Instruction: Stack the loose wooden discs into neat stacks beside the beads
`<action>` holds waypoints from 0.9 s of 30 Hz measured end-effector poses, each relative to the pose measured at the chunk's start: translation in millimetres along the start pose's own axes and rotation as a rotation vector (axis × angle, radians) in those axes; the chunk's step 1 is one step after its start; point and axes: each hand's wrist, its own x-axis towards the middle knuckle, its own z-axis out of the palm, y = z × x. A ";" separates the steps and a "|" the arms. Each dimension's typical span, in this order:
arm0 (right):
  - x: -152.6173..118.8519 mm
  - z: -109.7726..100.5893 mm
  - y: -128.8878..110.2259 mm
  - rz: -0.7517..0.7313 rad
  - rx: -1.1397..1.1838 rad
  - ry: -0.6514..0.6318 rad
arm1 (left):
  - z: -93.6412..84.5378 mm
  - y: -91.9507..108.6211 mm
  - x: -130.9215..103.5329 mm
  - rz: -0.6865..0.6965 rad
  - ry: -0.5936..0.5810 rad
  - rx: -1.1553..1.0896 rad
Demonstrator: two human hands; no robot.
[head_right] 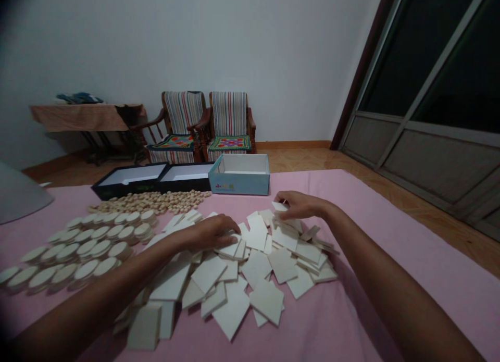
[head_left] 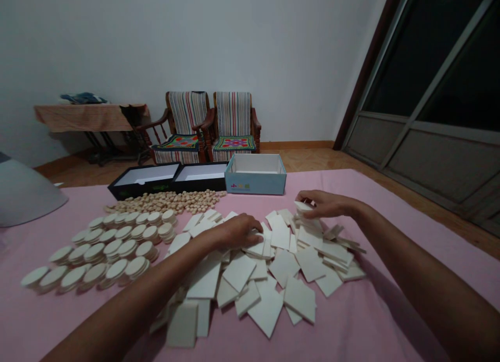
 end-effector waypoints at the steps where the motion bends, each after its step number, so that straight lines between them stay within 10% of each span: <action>1: -1.4 0.3 -4.3 -0.056 0.024 -0.062 | -0.4 -0.2 -0.6 -0.001 0.000 -0.003; 18: 44.2 52.9 -32.9 0.035 -0.148 0.053 | 7.4 13.4 -86.4 -0.010 0.486 0.044; 27: 47.5 31.8 -44.5 -0.001 -0.050 0.254 | 35.8 17.3 -132.3 0.003 0.839 0.171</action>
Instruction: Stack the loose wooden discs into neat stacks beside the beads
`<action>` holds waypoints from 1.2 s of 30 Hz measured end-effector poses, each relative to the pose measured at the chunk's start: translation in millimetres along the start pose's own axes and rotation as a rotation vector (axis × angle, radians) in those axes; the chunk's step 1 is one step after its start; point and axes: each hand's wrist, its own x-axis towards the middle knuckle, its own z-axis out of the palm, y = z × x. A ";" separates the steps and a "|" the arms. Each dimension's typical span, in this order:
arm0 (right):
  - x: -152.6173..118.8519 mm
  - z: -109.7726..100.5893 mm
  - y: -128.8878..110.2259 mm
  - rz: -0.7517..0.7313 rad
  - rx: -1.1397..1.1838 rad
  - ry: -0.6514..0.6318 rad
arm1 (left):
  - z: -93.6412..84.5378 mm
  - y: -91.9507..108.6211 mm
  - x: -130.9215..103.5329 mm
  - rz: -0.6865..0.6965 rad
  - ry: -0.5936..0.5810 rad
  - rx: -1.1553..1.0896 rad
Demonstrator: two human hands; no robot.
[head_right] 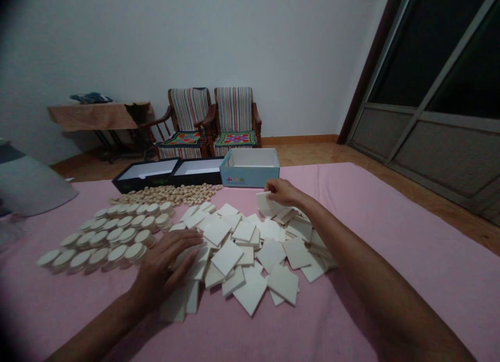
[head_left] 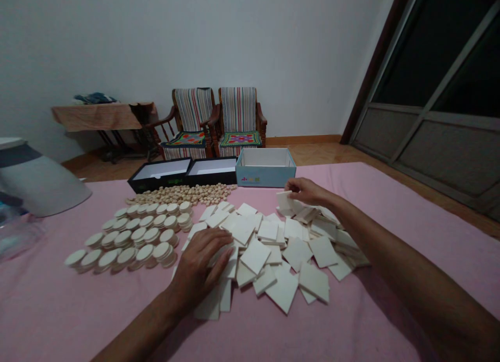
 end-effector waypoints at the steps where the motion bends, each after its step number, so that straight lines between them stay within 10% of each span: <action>1: 7.2 0.4 -3.7 0.006 0.007 0.049 | 0.0 -0.8 -2.4 0.016 0.031 -0.001; 14: 95.4 39.0 -36.1 0.080 -0.036 -0.013 | 4.0 -13.5 -23.4 0.010 0.067 -0.046; 23: 80.0 48.0 -1.2 0.324 -0.246 -0.233 | 7.4 -14.8 -22.6 -0.028 0.076 -0.091; 30: 78.4 68.4 -4.1 0.401 -0.269 -0.206 | 7.6 -13.0 -22.2 -0.016 0.083 -0.073; 36: 61.0 39.9 18.2 0.442 -0.314 -0.083 | 9.4 -14.9 -22.5 -0.007 0.084 -0.088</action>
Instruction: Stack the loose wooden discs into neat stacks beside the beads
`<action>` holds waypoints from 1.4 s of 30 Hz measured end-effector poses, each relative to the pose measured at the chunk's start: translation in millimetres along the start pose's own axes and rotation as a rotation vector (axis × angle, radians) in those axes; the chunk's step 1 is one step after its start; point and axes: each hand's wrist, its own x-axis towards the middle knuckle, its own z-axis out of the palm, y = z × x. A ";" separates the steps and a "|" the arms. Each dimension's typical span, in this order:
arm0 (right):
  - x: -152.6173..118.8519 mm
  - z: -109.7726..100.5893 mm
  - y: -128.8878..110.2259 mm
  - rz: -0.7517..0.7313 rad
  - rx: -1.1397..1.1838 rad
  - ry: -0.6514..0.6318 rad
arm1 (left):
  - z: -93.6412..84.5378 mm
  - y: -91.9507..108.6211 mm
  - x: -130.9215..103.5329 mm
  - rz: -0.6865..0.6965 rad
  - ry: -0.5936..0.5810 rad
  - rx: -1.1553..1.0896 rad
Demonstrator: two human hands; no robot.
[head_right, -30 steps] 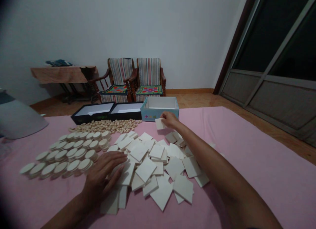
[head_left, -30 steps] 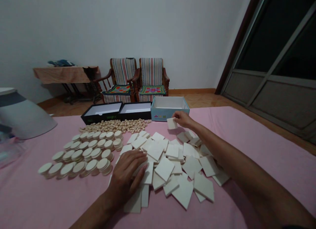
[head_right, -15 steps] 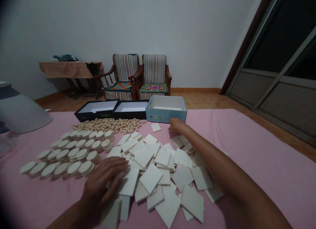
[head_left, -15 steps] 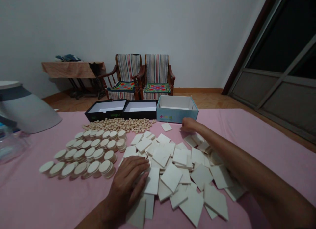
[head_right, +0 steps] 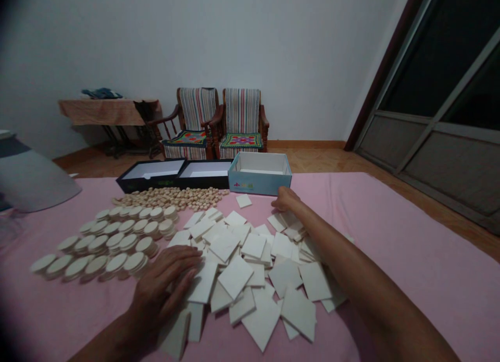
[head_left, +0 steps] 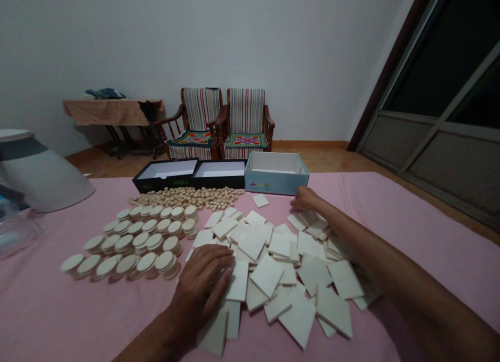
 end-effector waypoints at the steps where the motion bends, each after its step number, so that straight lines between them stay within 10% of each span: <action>1: -1.5 -6.1 10.6 0.020 -0.003 0.029 | 0.2 -0.3 -0.2 0.002 0.002 -0.003; 12: -28.9 -50.8 105.3 0.410 -0.151 0.456 | 0.4 0.1 0.5 0.000 -0.015 0.015; 20: -20.0 -49.6 17.2 -0.117 -0.171 0.614 | 1.6 -2.0 -2.5 -0.004 -0.019 0.019; 26: 8.2 -27.4 -47.7 -0.335 -0.139 0.490 | -0.8 -0.5 -2.5 -0.007 -0.022 0.012; 42: 24.3 -27.4 -36.1 -0.354 -0.187 0.307 | 0.0 0.3 0.0 -0.021 -0.023 0.012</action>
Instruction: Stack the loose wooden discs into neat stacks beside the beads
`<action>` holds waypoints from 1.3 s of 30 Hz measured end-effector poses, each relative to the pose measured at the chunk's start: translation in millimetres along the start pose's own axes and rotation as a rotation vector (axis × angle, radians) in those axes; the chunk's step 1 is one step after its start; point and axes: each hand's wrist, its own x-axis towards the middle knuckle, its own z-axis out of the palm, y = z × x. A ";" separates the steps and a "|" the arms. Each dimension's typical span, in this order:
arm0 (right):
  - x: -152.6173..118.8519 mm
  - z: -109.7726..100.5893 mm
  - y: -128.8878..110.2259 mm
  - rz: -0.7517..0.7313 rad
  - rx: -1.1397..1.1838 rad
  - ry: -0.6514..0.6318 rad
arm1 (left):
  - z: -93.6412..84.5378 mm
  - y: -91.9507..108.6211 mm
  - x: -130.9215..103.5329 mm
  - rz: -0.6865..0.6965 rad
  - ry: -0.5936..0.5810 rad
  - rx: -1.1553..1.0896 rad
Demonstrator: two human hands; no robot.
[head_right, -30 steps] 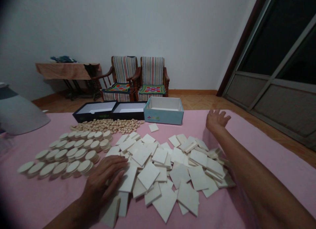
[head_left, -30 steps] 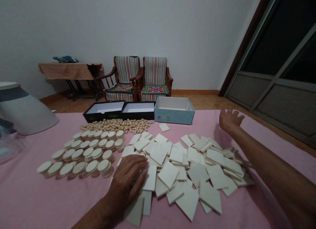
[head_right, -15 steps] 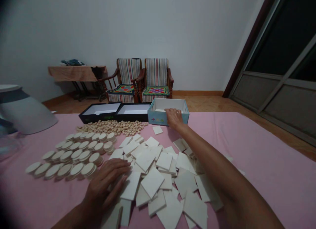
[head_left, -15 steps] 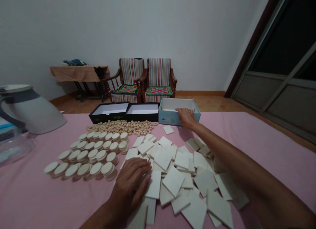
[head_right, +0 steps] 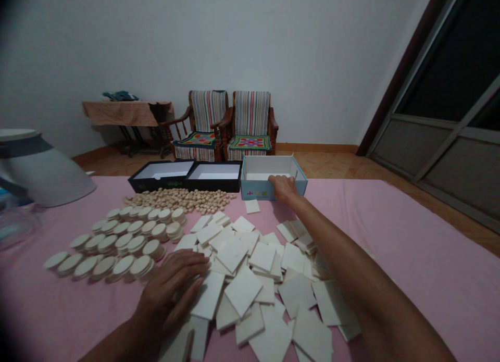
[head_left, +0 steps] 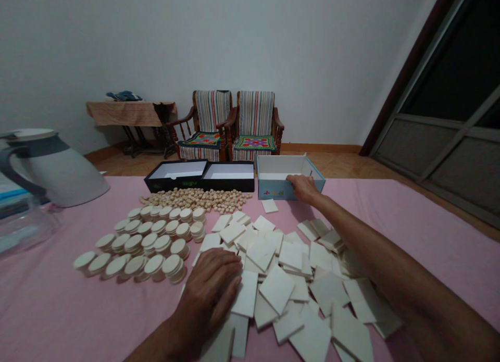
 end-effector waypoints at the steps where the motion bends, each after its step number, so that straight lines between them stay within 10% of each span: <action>1: -0.2 -0.2 -1.7 -0.003 0.001 -0.003 | -0.2 0.3 0.1 -0.001 0.004 -0.002; 21: -27.7 -19.5 -34.4 -0.072 0.075 0.098 | -0.2 1.1 0.8 0.000 0.008 -0.016; 28: -38.9 13.0 -62.9 -0.137 0.106 -0.142 | -0.4 0.3 -1.0 -0.004 -0.005 -0.026; 39: -35.9 26.1 -60.4 -0.193 0.207 -0.169 | -1.4 3.2 1.3 -0.019 -0.006 -0.036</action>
